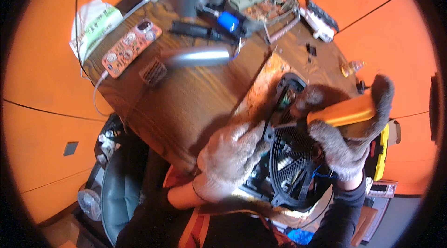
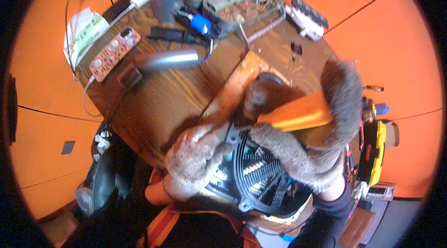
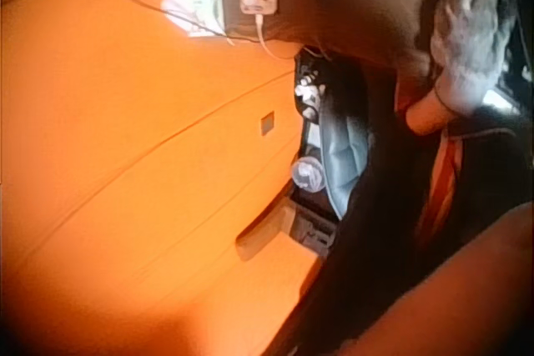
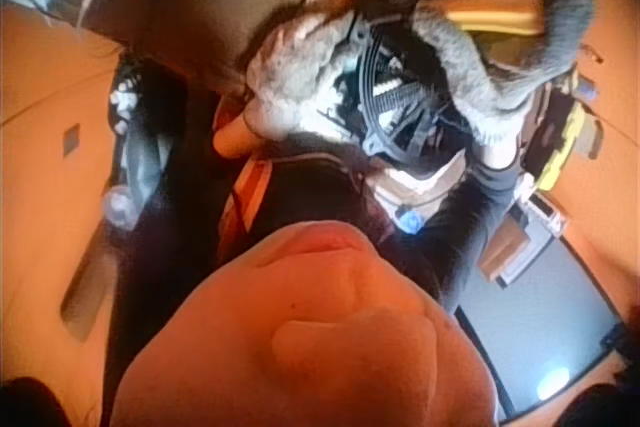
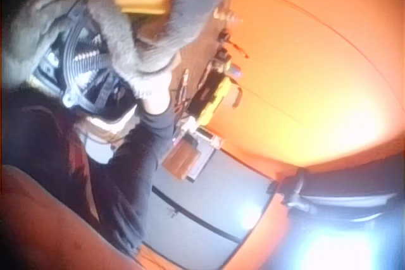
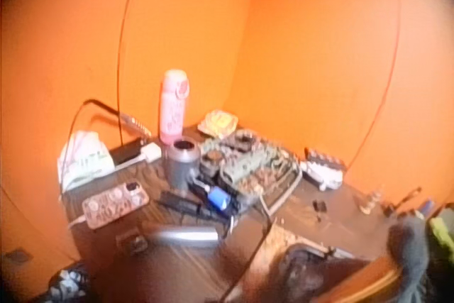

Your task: The person uses a screwdriver to remove screws from a black fan grille attached to a white appliance housing on a wooden workbench. After removing the grille, the person places it aside and reaches under the workbench to retrieve a black plastic component, then returns to the workbench area.

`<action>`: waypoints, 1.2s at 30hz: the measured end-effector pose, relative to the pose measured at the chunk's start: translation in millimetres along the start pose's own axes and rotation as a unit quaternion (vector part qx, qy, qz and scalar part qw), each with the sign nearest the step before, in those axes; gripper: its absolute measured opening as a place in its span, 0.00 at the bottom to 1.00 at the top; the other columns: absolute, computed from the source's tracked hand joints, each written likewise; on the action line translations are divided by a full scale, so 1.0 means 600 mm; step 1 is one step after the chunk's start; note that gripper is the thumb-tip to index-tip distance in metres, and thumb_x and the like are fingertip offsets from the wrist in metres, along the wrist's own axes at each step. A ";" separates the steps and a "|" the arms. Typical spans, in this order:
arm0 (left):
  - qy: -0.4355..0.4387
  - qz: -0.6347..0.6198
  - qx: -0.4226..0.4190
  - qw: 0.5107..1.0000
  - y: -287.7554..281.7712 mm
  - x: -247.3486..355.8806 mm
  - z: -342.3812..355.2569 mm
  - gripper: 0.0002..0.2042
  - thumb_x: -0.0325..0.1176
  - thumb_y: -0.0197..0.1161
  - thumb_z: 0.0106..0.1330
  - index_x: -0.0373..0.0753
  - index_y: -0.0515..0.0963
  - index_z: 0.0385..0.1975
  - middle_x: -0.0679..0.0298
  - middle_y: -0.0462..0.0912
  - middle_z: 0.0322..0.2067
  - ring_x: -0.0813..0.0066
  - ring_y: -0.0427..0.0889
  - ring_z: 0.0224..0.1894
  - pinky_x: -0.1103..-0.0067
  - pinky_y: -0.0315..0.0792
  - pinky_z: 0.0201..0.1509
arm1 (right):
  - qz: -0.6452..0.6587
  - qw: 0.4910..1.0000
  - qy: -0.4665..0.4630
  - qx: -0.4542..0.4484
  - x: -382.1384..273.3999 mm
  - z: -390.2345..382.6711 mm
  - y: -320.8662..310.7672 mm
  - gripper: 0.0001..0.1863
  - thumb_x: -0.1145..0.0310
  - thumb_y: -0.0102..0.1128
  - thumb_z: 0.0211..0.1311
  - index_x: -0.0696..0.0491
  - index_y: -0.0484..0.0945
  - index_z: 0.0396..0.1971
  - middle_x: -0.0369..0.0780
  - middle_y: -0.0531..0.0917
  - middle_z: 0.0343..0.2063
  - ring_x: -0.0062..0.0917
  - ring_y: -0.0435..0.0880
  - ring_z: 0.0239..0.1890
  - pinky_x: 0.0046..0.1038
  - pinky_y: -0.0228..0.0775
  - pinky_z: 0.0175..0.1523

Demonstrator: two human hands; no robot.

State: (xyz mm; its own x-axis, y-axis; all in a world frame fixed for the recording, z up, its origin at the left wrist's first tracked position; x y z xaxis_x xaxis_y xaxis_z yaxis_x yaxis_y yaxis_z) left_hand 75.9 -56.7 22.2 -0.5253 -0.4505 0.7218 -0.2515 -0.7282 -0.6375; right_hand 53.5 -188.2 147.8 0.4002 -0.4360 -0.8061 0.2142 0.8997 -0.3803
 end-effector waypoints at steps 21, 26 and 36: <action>-0.036 -0.048 -0.088 0.994 0.022 -0.014 0.015 0.15 0.36 0.65 0.57 0.41 0.80 0.44 0.55 0.77 0.30 0.52 0.78 0.34 0.63 0.71 0.38 | -0.258 0.957 0.088 0.102 -0.012 -0.015 -0.015 0.19 0.69 0.69 0.56 0.65 0.78 0.43 0.50 0.85 0.37 0.35 0.85 0.39 0.32 0.78 0.46; 0.009 -0.055 -0.051 0.997 0.011 -0.003 0.017 0.15 0.40 0.64 0.62 0.38 0.79 0.45 0.55 0.78 0.31 0.53 0.79 0.34 0.61 0.72 0.37 | -0.196 0.971 0.127 0.051 0.003 -0.012 -0.029 0.28 0.67 0.70 0.56 0.65 0.73 0.53 0.49 0.85 0.38 0.30 0.86 0.38 0.26 0.81 0.44; -0.024 -0.070 -0.061 0.995 0.018 -0.014 0.014 0.16 0.38 0.64 0.60 0.41 0.80 0.47 0.54 0.81 0.39 0.52 0.80 0.41 0.65 0.73 0.47 | -0.405 0.904 0.116 -0.075 -0.025 0.035 -0.084 0.23 0.64 0.64 0.64 0.59 0.74 0.55 0.46 0.85 0.41 0.29 0.86 0.44 0.27 0.80 0.46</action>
State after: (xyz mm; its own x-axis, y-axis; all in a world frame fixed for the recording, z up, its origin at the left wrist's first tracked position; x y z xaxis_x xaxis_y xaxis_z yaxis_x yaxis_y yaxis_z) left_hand 84.1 -65.3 11.5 -0.4400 -0.3752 0.8159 -0.4184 -0.7182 -0.5560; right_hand 55.2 -227.7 188.4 -0.0347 -0.9524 -0.3030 0.2226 0.2882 -0.9313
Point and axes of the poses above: each hand's wrist, its own z-axis towards the middle knuckle, its own y-axis out of the palm, x = y × z, the point moved 10 cm from there along z, towards the middle knuckle
